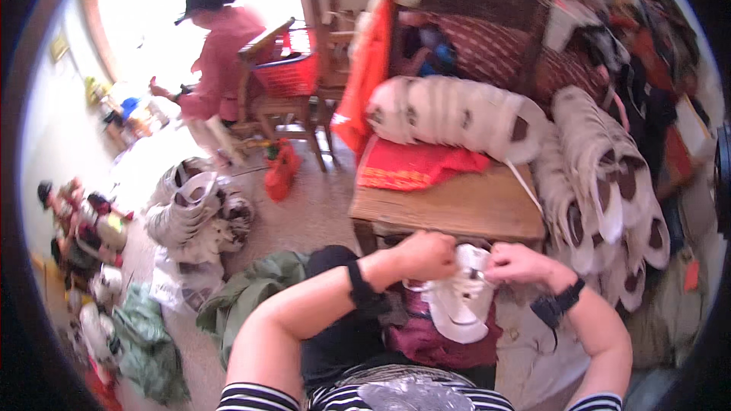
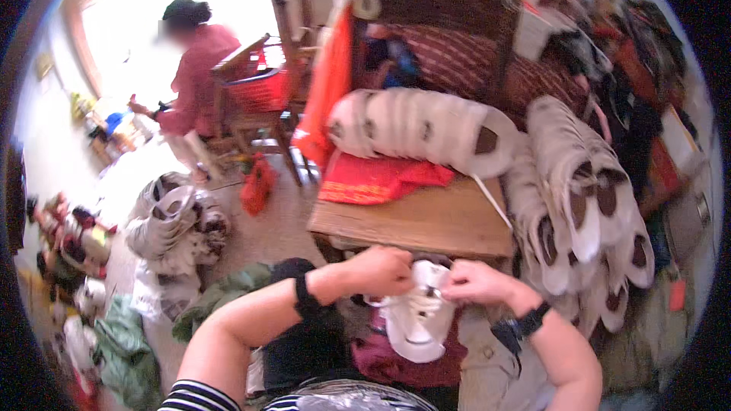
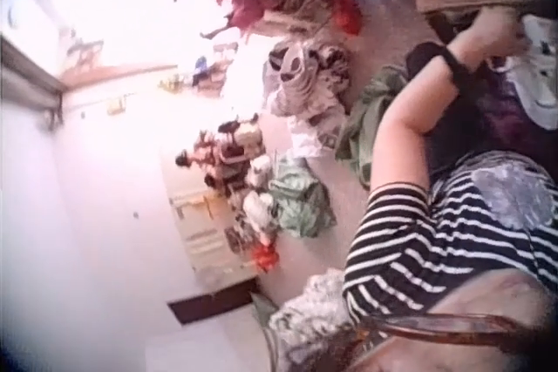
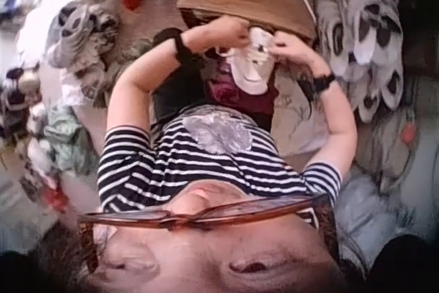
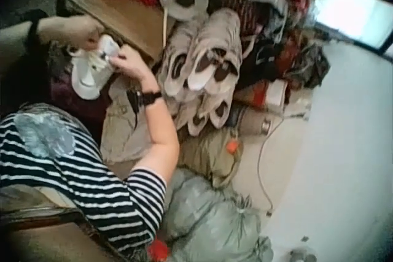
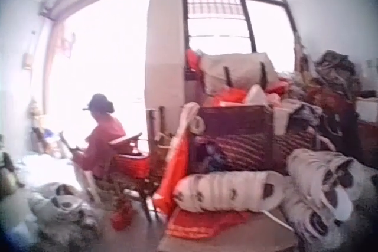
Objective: The recorder is threading laces into a shoe upper as part of a manufacturing or assembly process.
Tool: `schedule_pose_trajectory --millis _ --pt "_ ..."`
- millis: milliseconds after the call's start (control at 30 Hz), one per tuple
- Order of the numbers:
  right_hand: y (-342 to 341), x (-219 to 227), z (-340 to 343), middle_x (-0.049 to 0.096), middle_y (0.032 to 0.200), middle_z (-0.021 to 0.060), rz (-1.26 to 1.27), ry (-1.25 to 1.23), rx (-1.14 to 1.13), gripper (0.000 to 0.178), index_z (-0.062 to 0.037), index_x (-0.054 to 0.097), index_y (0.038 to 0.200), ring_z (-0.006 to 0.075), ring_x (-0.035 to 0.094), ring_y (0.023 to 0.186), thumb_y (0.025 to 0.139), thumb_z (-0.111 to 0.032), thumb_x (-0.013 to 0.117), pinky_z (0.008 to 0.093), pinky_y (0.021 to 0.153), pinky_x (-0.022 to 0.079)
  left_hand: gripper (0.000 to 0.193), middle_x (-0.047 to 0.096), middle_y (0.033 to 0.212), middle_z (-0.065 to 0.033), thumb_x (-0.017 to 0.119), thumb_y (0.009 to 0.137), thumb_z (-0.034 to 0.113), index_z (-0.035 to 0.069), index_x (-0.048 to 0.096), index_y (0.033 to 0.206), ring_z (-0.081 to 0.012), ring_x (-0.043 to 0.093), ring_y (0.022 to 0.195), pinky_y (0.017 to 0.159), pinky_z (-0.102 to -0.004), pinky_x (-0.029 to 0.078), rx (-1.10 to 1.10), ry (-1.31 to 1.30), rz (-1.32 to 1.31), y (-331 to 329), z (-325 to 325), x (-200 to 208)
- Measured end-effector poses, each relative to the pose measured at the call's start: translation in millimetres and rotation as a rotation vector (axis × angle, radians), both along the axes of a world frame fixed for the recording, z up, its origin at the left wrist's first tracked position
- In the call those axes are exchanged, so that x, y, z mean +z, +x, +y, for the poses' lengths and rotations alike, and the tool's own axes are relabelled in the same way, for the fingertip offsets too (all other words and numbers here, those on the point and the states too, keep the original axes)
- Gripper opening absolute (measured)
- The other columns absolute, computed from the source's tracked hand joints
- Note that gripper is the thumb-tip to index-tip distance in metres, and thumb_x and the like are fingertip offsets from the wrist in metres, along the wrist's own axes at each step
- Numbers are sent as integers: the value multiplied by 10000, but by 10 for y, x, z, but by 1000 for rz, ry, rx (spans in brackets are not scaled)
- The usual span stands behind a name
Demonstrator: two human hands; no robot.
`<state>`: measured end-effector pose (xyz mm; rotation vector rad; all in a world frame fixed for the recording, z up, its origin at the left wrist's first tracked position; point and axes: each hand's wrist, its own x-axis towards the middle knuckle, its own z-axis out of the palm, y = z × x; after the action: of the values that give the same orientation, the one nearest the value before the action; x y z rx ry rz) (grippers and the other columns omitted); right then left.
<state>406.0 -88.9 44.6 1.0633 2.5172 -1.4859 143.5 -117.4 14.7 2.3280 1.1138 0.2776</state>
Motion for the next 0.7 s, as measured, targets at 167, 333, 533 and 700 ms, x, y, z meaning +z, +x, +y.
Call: schedule_pose_trajectory --millis 167,333,533,700 --pt "-114 -212 -283 575 803 33 139 -238 -710 104 -12 634 677 138 580 706 741 -78 681 289 617 470 290 641 970 -126 605 814 313 37 689 790 -331 635 907 766 -457 515 164 -93 -81 51 -28 -199" --pt "-162 -345 -354 565 797 13 268 -234 -885 147 -32 616 683 115 567 678 793 -105 681 251 606 440 274 634 969 -100 626 822 302 34 681 804 -310 604 962 777 -453 489 375 16 -400 98 -206 -326" --pt "-192 -351 -402 593 899 14 345 -182 -943 144 -26 645 738 107 565 699 843 -116 685 238 615 438 266 623 965 -65 609 909 276 32 693 841 -256 551 1009 883 -371 449 598 -57 -661 269 -342 -466" --pt "-383 184 -675 594 984 17 285 502 -525 103 -35 649 802 85 545 758 875 -106 663 228 633 437 217 550 1023 -83 634 927 207 9 670 846 -216 529 1009 886 -319 433 641 -19 -1064 479 -531 -87"
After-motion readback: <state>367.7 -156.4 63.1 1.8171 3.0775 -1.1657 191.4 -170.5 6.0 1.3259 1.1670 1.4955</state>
